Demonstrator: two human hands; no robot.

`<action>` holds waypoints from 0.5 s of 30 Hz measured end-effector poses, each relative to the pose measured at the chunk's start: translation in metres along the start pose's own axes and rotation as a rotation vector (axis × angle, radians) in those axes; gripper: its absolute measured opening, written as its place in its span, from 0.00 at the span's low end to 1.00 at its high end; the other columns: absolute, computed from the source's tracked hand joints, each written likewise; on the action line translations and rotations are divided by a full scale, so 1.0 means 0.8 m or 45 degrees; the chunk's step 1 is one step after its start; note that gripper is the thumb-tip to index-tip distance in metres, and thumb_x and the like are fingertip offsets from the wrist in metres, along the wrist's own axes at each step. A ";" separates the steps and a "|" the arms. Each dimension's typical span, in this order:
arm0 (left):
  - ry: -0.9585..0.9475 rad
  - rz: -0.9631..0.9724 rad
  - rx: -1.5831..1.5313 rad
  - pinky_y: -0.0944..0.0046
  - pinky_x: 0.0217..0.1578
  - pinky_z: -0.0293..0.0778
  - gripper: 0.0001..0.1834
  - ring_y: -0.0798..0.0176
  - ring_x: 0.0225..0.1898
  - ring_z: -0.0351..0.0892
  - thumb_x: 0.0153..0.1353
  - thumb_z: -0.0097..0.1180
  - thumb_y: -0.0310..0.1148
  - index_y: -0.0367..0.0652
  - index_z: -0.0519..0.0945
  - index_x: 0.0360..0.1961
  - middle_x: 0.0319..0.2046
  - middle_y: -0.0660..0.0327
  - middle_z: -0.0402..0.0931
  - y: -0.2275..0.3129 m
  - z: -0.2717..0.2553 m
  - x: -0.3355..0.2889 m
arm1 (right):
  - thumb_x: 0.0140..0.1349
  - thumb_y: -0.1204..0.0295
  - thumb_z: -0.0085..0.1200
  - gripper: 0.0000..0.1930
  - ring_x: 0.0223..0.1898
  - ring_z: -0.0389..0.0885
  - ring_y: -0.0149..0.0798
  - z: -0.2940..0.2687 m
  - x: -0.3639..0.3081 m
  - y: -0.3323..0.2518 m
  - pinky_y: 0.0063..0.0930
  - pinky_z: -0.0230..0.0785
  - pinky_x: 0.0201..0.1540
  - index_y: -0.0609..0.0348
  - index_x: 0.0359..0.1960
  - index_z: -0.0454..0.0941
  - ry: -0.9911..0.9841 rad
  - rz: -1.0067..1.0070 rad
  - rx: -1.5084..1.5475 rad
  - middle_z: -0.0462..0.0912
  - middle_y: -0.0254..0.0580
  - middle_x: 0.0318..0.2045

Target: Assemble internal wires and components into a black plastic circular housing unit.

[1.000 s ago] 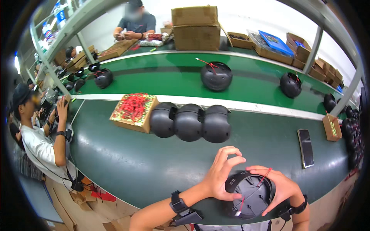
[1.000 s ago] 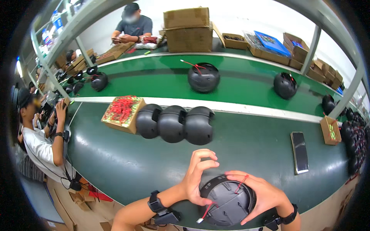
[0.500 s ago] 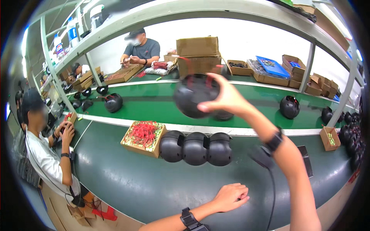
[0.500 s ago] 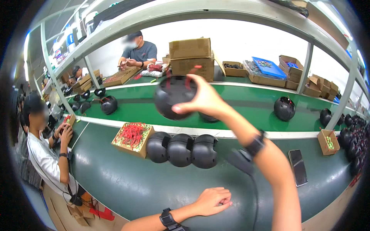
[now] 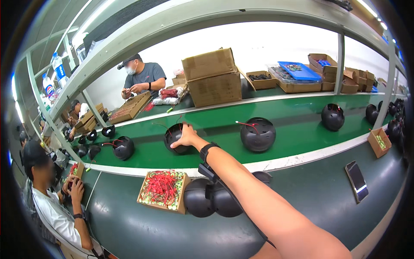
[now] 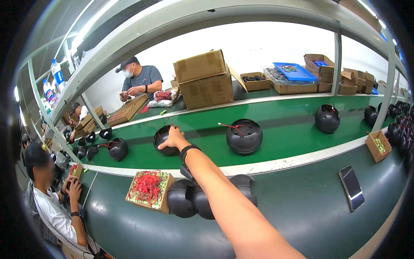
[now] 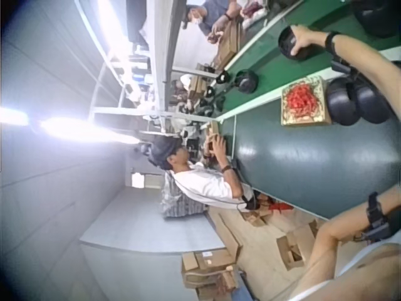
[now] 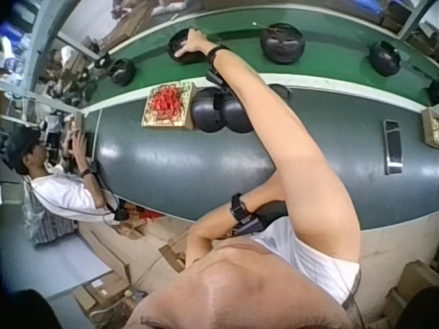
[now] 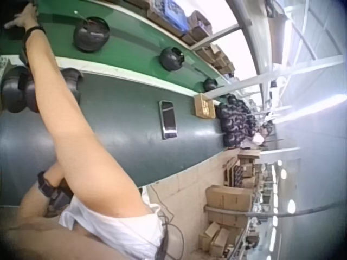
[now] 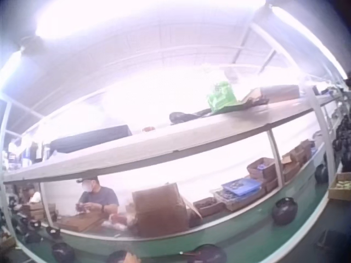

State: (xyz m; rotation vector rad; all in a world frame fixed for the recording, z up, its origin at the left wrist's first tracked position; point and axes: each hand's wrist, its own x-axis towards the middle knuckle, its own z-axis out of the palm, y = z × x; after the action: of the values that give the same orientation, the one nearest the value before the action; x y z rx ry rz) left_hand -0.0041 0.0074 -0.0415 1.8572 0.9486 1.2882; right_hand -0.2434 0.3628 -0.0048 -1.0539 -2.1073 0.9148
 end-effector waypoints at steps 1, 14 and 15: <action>0.004 -0.065 -0.058 0.60 0.38 0.68 0.09 0.58 0.39 0.72 0.56 0.55 0.34 0.42 0.73 0.35 0.33 0.54 0.73 0.000 0.003 -0.001 | 0.19 0.47 0.75 0.71 0.62 0.59 0.63 -0.003 0.006 0.014 0.49 0.59 0.61 0.60 0.67 0.42 -0.011 0.010 0.020 0.54 0.62 0.63; -0.364 -0.181 0.175 0.59 0.36 0.67 0.07 0.54 0.34 0.71 0.56 0.56 0.33 0.43 0.73 0.30 0.28 0.53 0.71 -0.015 -0.009 -0.002 | 0.37 0.53 0.71 0.48 0.47 0.77 0.53 -0.176 -0.087 -0.047 0.42 0.71 0.47 0.69 0.56 0.60 0.040 -0.353 -0.297 0.73 0.62 0.51; -0.387 -0.111 0.288 0.58 0.34 0.67 0.07 0.53 0.32 0.71 0.55 0.56 0.33 0.42 0.73 0.29 0.27 0.54 0.71 -0.013 -0.006 0.000 | 0.41 0.55 0.70 0.40 0.41 0.79 0.47 -0.206 -0.119 -0.035 0.39 0.72 0.43 0.69 0.51 0.64 -0.056 -0.481 -0.117 0.77 0.57 0.44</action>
State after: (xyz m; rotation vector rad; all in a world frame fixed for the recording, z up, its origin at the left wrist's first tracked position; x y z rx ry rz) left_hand -0.0109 0.0131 -0.0485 2.0851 1.0280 0.8426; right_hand -0.0832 0.3212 0.0935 -0.6474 -2.2972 0.6659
